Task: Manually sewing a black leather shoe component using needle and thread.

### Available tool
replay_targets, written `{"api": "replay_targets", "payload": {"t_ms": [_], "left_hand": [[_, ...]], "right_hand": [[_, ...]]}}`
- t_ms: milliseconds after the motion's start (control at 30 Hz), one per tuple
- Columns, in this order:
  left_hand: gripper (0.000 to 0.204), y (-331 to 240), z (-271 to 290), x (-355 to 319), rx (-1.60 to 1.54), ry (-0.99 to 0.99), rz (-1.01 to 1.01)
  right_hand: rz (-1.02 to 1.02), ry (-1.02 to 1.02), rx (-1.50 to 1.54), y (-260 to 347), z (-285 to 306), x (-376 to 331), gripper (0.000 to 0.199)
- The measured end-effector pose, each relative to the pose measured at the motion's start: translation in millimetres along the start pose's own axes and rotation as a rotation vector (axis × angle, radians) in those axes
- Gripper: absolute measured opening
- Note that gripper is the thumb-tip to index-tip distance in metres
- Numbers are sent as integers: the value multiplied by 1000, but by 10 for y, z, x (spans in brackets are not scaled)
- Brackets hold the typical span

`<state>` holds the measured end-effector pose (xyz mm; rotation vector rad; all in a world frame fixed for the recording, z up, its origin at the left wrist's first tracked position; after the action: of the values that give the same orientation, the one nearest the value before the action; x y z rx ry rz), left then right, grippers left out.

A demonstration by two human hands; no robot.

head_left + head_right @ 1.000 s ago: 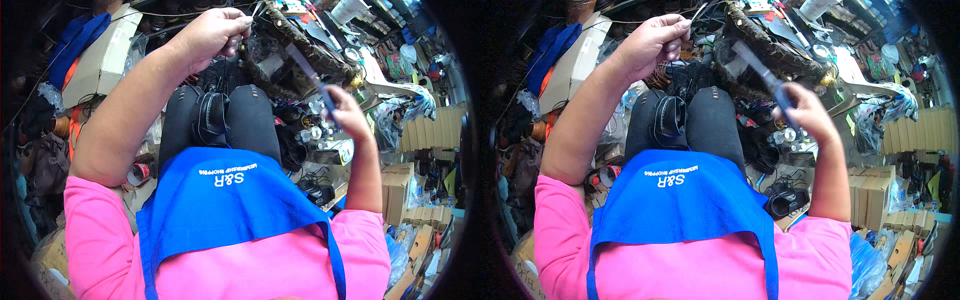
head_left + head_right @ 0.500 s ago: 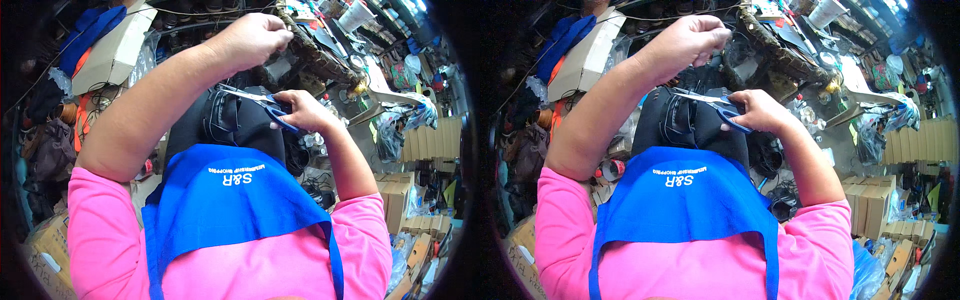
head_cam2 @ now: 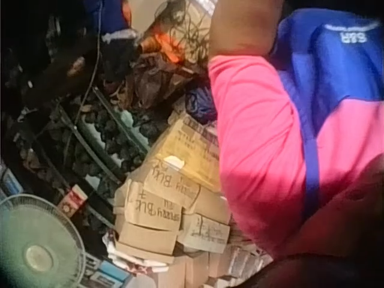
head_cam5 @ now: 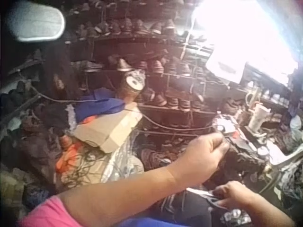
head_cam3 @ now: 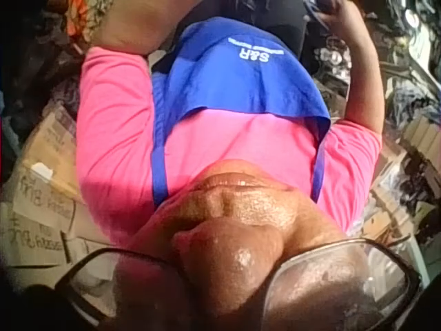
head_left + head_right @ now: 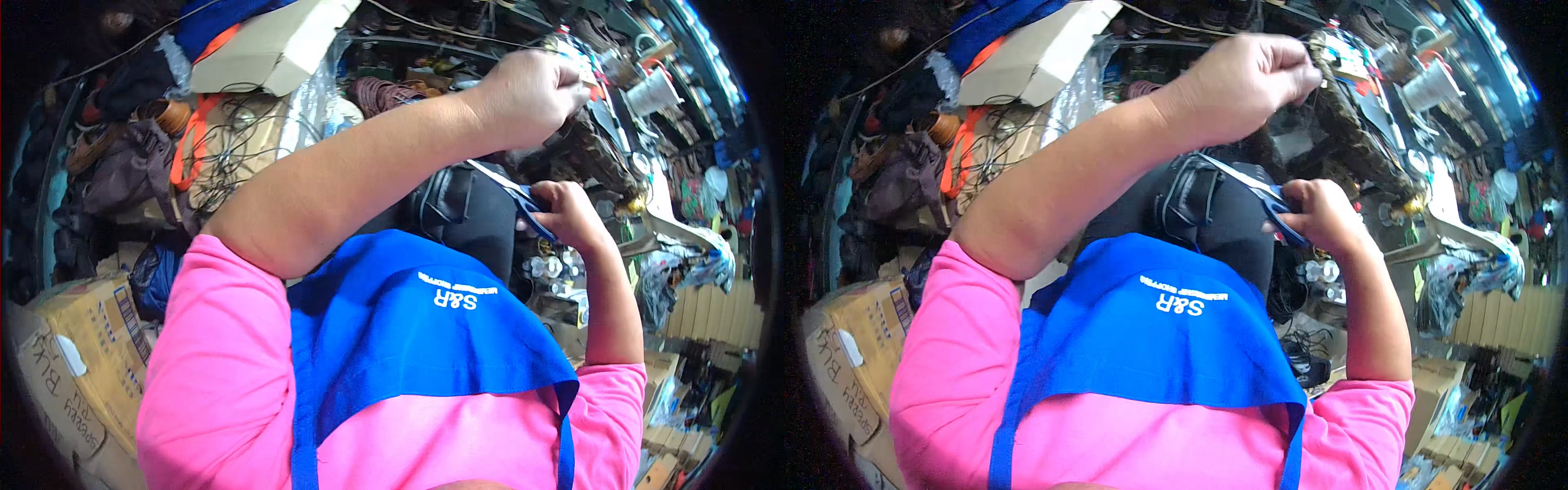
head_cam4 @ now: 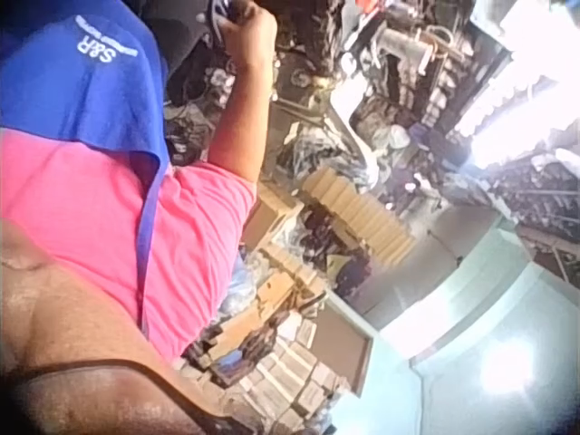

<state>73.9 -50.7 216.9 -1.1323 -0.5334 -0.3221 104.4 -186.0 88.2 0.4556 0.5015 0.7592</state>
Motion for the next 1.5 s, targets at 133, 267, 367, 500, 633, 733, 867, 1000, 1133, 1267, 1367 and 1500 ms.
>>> {"api": "replay_targets", "payload": {"t_ms": [133,267,367,500,633,733,867,1000,1133,1267,1367,1500], "left_hand": [[22,-179,771,-139,240,-163,-63],[14,-130,1866,-643,540,-280,-21],[25,123,2670,-1213,1027,-233,314],[17,654,3029,-2106,1399,-89,472],[20,1013,2834,-2614,1520,197,798],[23,892,2840,-2570,1435,116,719],[16,519,2934,-2179,1333,-89,494],[13,-368,2248,-1558,680,-173,223],[24,-150,1389,-1305,330,254,313],[36,1013,636,-1971,-78,375,881],[54,1473,219,-2188,-338,280,1029],[51,1588,-273,-1980,-553,273,1025]], "right_hand": [[-13,-120,173,-344,100,22,41],[-38,-313,426,-610,602,-34,35],[-90,-330,495,-1057,958,35,32],[-69,-462,352,-1398,1480,-13,35],[-79,-494,340,-1742,1787,55,37],[-347,-528,525,-2201,1847,117,39],[-486,-403,-269,-2135,1981,238,61],[-583,-384,-306,-1611,1875,128,60],[-564,-475,-336,-1742,1980,104,59],[-512,-390,-435,-1755,2005,379,50],[-537,-430,-430,-1701,2107,426,58],[-575,-441,-397,-1756,2209,468,48]]}}
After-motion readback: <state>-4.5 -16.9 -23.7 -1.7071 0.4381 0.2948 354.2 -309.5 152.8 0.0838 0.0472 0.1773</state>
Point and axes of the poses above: each hand's wrist, its own x-axis towards the middle knuckle, its own z-axis out of the back of the hand, y = z × x, the point moved 10 cm from there along x, towards the middle knuckle, and after that the axes turned 7 degrees about x, right-handed, at the moved point
